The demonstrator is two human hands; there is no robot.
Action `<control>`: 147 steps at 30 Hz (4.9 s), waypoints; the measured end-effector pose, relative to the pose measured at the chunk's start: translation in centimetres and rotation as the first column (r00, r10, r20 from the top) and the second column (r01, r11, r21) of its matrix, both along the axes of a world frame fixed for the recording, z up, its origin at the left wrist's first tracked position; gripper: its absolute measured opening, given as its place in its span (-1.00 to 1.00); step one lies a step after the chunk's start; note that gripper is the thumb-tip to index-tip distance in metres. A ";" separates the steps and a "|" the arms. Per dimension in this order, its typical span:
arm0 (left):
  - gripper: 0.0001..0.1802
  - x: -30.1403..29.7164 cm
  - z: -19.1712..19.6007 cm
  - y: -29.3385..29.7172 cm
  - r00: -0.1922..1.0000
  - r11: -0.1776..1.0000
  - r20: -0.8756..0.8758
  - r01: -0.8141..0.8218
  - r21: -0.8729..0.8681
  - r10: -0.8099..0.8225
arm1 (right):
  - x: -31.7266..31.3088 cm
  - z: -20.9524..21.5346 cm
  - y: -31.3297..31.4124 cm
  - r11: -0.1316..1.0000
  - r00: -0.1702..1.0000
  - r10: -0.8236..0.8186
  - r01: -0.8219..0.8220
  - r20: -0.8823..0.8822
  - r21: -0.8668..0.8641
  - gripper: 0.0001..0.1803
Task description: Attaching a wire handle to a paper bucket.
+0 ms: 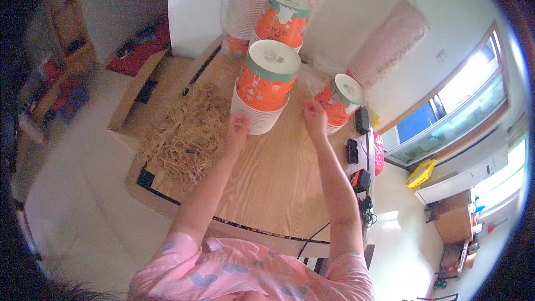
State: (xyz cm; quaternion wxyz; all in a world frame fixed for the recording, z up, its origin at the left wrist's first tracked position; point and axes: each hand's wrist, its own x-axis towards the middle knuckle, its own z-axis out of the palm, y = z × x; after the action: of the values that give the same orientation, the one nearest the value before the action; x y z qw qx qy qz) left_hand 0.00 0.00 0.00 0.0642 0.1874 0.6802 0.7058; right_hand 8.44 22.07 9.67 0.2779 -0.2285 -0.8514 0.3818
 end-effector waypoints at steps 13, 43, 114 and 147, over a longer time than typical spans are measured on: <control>-0.75 -5.9 5.6 0.1 0.946 0.973 0.272 -0.209 0.101 0.175 | -2.7 0.4 -2.2 0.677 0.999 0.006 -0.036 -0.044 -0.735 -0.85; -0.38 7.7 11.5 -6.6 0.872 0.849 0.312 0.191 0.493 -0.377 | 8.1 1.5 -9.4 0.511 0.877 0.068 -0.440 -0.476 -0.738 -0.44; -0.92 7.2 4.2 -12.9 0.800 0.544 -0.451 -0.192 -0.817 -0.395 | 20.8 -9.9 -15.3 0.938 0.953 -0.280 0.246 -0.117 -0.245 -0.74; -0.74 17.2 15.9 -17.4 0.600 0.642 -0.229 0.732 -0.230 -0.766 | 19.8 4.5 -22.6 0.630 0.638 0.662 -0.758 -0.393 -0.168 -0.53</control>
State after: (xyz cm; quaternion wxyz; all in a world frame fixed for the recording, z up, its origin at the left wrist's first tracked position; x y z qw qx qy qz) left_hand 17.15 -17.40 15.86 0.2586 0.5583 0.5780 0.5361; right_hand 28.19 -0.52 14.21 0.1851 0.1479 -0.7464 0.6219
